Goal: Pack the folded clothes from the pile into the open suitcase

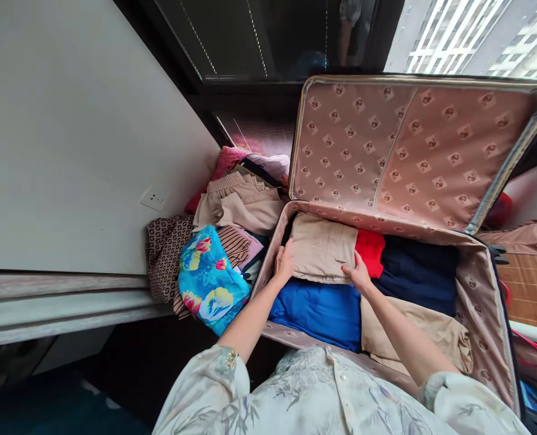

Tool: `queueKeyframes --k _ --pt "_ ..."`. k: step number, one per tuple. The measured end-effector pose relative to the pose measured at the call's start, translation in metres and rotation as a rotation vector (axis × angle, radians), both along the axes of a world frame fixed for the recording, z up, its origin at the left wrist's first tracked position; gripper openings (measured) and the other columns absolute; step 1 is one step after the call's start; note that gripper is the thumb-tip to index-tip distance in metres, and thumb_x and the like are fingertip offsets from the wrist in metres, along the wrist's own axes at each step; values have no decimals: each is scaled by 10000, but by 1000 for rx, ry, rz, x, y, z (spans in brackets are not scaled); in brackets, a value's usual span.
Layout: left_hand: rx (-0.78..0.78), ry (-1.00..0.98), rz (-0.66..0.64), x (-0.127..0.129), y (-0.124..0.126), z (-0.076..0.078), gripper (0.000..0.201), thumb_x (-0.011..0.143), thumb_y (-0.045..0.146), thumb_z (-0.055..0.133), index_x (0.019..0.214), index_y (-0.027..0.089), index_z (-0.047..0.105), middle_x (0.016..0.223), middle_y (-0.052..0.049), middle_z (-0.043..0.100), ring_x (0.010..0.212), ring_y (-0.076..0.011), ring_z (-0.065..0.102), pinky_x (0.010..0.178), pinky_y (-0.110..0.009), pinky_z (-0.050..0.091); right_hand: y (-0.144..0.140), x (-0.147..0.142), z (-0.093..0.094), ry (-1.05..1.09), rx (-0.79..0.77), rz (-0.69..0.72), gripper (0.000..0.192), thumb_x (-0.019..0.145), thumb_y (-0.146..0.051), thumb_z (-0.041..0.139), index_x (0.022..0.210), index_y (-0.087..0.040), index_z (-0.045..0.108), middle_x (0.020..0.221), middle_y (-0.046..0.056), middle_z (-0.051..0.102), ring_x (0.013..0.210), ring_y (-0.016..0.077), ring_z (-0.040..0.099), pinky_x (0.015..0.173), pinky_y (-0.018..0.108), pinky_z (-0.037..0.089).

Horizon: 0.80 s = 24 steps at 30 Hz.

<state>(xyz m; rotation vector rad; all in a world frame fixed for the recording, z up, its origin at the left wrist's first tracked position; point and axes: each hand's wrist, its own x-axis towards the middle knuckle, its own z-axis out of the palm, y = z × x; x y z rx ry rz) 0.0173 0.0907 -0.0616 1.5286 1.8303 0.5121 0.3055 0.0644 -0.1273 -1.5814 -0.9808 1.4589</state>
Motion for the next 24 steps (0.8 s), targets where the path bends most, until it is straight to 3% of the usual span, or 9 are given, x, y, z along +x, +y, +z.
queueKeyframes --k 4,9,13,16,19,21,24 --pt "-97 217 -23 -2 -4 -1 745 916 82 445 1635 261 369 1425 -195 498 1198 -362 620 1125 -501 434 -8 -8 -12 -180 59 -5 923 742 -405 671 1578 -206 334 1570 159 481 1450 325 470 1152 515 429" --pt "-84 407 -127 9 -5 -8 693 942 76 385 1614 243 404 1587 -228 399 1386 -405 460 1155 -610 379 -15 -20 -17 -390 102 20 863 809 -375 551 1613 -203 286 1621 148 423 1506 320 396 1221 554 330" --pt "107 439 -305 23 10 -9 685 970 148 459 1637 272 361 1730 -147 200 1574 -416 181 1237 -666 219 -15 -24 -6 -512 135 111 846 869 -309 458 1663 -203 187 1610 146 443 1461 314 460 1179 519 403" --pt "120 412 -465 35 18 -21 733 952 355 622 1635 289 366 1749 -115 144 1600 -445 16 1253 -704 84 -14 -33 12 -755 181 177 856 902 -242 426 1689 -157 98 1665 201 325 1493 364 388 1172 570 377" --pt "12 420 -507 43 19 -37 794 934 497 640 1634 236 373 1747 -159 115 1580 -508 15 1226 -754 50 -11 -51 26 -1079 248 278 837 936 -265 490 1695 -242 138 1736 178 119 1552 454 204 1162 661 296" --pt "-30 435 -529 42 20 -42 818 933 495 642 1644 217 348 1745 -178 97 1573 -525 28 1214 -771 61 -5 -66 28 -1173 313 400 800 957 -333 532 1683 -320 195 1750 133 77 1574 471 99 1172 675 245" --pt "-67 438 -617 28 34 -26 716 922 396 671 1583 218 459 1710 -203 222 1553 -521 171 1201 -759 169 11 -83 19 -1193 346 530 699 987 -474 515 1647 -356 317 1741 120 150 1570 484 75 1171 683 223"
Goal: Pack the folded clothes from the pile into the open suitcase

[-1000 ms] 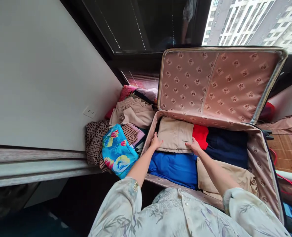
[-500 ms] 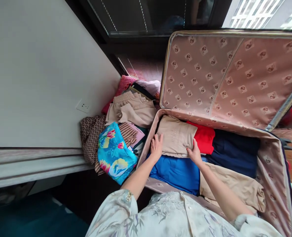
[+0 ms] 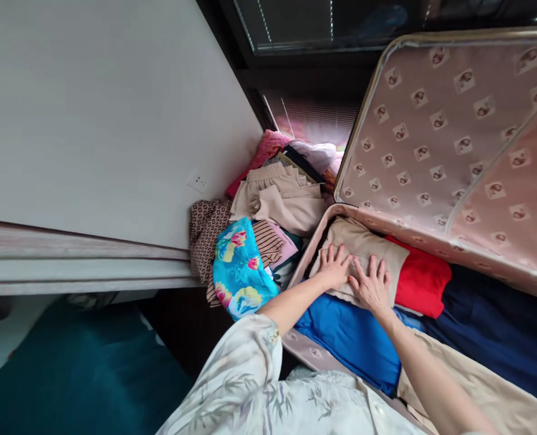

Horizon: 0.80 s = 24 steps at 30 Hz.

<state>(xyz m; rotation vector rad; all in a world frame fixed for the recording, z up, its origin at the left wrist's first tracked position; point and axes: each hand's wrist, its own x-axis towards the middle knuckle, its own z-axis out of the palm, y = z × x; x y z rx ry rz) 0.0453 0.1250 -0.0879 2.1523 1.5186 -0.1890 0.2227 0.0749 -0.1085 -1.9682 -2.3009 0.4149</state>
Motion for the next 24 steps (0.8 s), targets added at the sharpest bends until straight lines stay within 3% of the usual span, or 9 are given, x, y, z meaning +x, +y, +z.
queueKeyframes --k 3,6,9,11,14,17,20,24 --pt "86 -113 -100 -35 34 38 420 976 229 553 1383 195 649 1517 -194 516 1457 -377 427 1215 -593 311 13 -6 -13 -35 -44 24 625 1003 -553 462 1598 -365 427 1736 120 171 1557 501 98 1151 703 235" --pt "194 -246 -232 -79 77 79 396 972 90 448 1263 180 700 1332 -151 648 1308 -253 559 1150 -410 412 18 -4 -20 -80 -52 32 617 1003 -570 453 1588 -374 442 1738 123 157 1556 506 98 1141 706 249" --pt "211 -192 -347 -120 110 107 318 971 122 504 1179 197 732 1152 -124 717 1164 -244 627 1076 -403 438 17 -4 -19 -123 -77 32 620 1003 -577 448 1589 -375 438 1736 129 165 1551 510 119 1141 697 260" --pt "244 -77 -330 -146 123 117 294 941 166 602 1208 206 718 1183 -123 714 1208 -267 609 1094 -438 411 17 -4 -20 -149 -93 33 627 1004 -590 437 1596 -385 421 1739 123 156 1552 502 128 1148 685 262" --pt "251 225 -255 -186 135 123 427 838 181 744 1260 171 682 1317 -152 673 1360 -337 504 1180 -546 299 18 -6 -22 -192 -110 25 648 1004 -613 414 1615 -401 371 1745 111 133 1559 485 126 1155 675 260" --pt "187 465 -192 -219 142 129 196 859 138 682 1045 111 739 1089 -151 750 1207 -320 618 1212 -583 227 18 -7 -25 -212 -128 18 662 1002 -623 405 1623 -403 347 1745 108 134 1558 481 131 1155 671 259" --pt "158 474 -190 -236 144 145 179 870 77 591 916 127 756 923 -120 771 1005 -259 703 1173 -494 320 18 -7 -30 -207 -128 10 653 1003 -634 385 1617 -414 353 1745 109 136 1559 478 136 1159 653 258" --pt "153 388 -103 -230 132 188 254 878 123 577 1036 190 764 1022 -118 777 994 -272 723 891 -349 492 23 -3 -35 -184 -157 7 650 1000 -644 350 1614 -431 345 1745 110 142 1556 467 170 1162 659 242"
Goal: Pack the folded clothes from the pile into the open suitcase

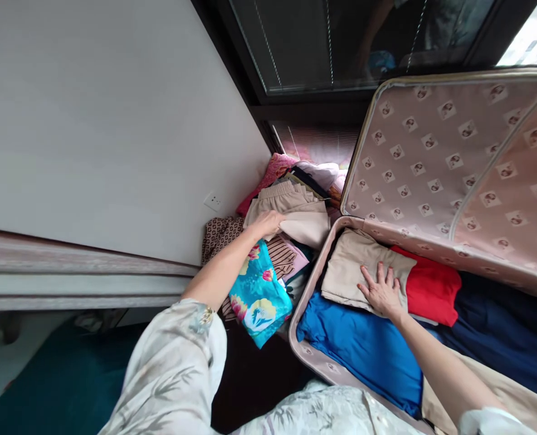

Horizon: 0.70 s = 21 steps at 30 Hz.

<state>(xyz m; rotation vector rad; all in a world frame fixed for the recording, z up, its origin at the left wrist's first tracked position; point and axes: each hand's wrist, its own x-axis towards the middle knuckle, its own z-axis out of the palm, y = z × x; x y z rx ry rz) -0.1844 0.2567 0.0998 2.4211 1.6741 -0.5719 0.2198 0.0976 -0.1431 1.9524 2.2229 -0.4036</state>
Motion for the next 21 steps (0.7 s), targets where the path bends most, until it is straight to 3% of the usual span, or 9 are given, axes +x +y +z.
queueKeyframes --k 3,6,8,9,11,13,15,17,21 --pt "49 -3 18 21 -25 51 242 888 135 564 1022 209 751 958 -103 768 927 -267 728 769 -307 483 7 -3 24 49 -20 -11 694 974 -617 418 1622 -378 352 1722 155 203 1536 476 225 1132 674 279" --pt "123 -48 -50 52 -72 109 188 880 117 552 939 205 707 875 -68 738 864 -228 710 726 -274 460 1 -24 84 227 161 28 868 889 -604 586 1642 -269 314 1703 212 209 1545 473 204 1124 649 309" --pt "144 -151 -122 77 -115 142 149 891 122 532 866 193 660 831 -51 707 808 -206 686 697 -264 449 -15 -46 132 433 380 156 983 829 -607 679 1647 -236 281 1718 216 139 1568 452 146 1146 625 293" --pt "129 -220 -169 90 -138 154 138 912 149 526 842 189 638 820 -46 694 780 -195 673 683 -262 446 -24 -56 152 532 450 241 1012 803 -604 714 1641 -231 287 1719 214 136 1565 454 150 1148 620 292" --pt "41 -333 -245 114 -183 164 154 955 197 516 837 186 614 819 -34 682 746 -173 658 666 -251 443 -44 -68 179 685 551 374 915 833 -517 696 1613 -204 333 1668 228 281 1518 432 277 1120 581 336" --pt "-61 -329 -272 134 -221 155 130 961 182 518 877 184 617 833 -31 683 739 -169 657 650 -247 441 -62 -62 186 753 589 443 672 899 -336 600 1533 -175 446 1480 211 540 1338 351 504 1026 476 410" --pt "-134 -229 -250 149 -252 129 135 950 136 507 948 183 634 877 -44 693 755 -189 668 643 -260 446 -78 -35 180 713 554 490 465 914 -185 522 1373 -170 589 1209 149 694 1085 270 610 907 388 419" --pt "-198 -141 -208 158 -279 93 197 961 122 477 1036 187 648 953 -67 699 795 -215 683 662 -280 466 -97 6 171 607 454 561 317 918 -127 511 1184 -184 672 1038 104 714 964 238 598 867 369 386" --pt "-365 -96 -139 168 -330 29 313 982 106 405 1123 200 669 1115 -114 669 952 -249 690 767 -320 510 -147 74 165 451 192 693 170 926 -103 530 945 -194 672 964 83 691 962 231 563 891 372 341"
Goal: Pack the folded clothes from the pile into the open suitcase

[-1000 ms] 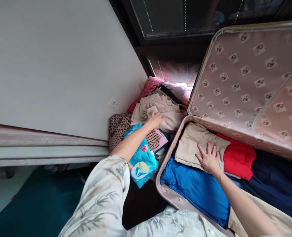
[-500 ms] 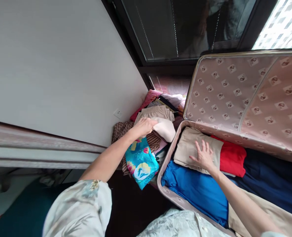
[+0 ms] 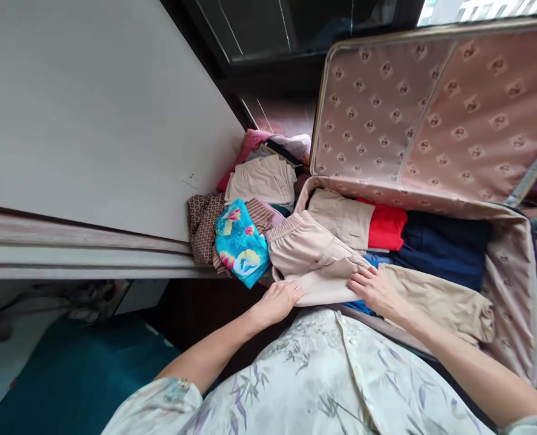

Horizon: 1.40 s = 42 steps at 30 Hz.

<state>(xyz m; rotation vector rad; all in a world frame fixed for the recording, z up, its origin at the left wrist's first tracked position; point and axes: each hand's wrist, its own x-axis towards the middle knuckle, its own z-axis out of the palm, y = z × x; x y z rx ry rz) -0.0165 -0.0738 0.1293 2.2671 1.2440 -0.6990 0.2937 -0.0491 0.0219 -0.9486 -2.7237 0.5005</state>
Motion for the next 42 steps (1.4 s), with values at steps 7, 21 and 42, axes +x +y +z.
queueKeyframes --k 7,21,42 --pt "12 -2 -5 8 -5 -3 312 947 131 475 1149 207 701 1193 -122 612 962 -256 682 810 -361 537 -30 29 14 -157 -258 -9 203 851 -98 563 993 -182 682 986 88 685 933 222 560 798 321 357" --pt "853 -250 120 29 130 162 312 1049 292 431 1218 163 659 1185 -86 549 1084 -238 617 941 -358 473 88 78 213 -21 438 -341 352 965 -267 487 1294 -239 607 1167 95 651 1103 285 508 947 462 378" --pt "95 -324 101 15 87 -49 258 790 153 635 992 223 778 994 -67 623 905 -209 649 865 -308 520 -5 73 -4 -125 -309 -195 280 811 -90 542 1026 -185 694 979 89 683 949 230 601 832 318 438"
